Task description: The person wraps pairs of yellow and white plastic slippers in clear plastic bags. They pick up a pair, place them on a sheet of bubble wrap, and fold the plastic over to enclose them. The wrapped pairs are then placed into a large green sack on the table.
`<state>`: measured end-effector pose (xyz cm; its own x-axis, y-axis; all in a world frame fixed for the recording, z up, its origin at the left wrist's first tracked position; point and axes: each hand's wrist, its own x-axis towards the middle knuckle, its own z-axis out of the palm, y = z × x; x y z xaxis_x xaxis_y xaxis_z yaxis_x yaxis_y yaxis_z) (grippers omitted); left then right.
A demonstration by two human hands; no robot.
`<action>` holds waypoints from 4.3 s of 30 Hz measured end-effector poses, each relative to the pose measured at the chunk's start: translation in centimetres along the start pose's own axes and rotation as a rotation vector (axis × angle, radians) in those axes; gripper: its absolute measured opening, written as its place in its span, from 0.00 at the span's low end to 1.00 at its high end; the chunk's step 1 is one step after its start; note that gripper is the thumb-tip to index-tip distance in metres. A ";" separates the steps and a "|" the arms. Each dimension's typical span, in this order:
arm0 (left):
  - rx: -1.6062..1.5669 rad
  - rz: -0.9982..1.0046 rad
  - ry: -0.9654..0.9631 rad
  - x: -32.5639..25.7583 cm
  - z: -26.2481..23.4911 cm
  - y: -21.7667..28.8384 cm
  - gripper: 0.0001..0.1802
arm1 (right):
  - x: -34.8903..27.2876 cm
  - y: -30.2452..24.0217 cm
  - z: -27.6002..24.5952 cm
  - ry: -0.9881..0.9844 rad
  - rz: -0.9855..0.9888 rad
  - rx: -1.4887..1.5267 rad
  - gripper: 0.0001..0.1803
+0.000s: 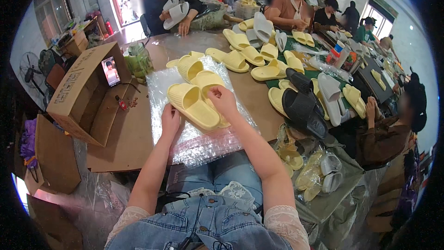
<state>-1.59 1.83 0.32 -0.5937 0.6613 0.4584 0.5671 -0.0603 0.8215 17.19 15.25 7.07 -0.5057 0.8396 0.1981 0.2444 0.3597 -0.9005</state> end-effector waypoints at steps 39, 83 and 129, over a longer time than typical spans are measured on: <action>-0.212 -0.133 -0.157 -0.1 -0.6 1.2 0.20 | -5.0 2.0 4.4 0.285 -0.143 -0.696 0.26; 0.413 0.280 -0.747 -5.1 -4.3 8.5 0.30 | -22.5 6.5 -7.6 0.634 0.022 0.306 0.11; -0.412 -0.058 -0.308 -1.3 -4.6 11.2 0.12 | -23.3 6.6 -7.0 0.592 -0.042 0.518 0.15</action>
<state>2.92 -3.11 10.54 -0.3865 0.8583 0.3375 0.2295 -0.2649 0.9366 36.35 0.90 -0.75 0.0540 0.9590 0.2780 -0.2554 0.2825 -0.9247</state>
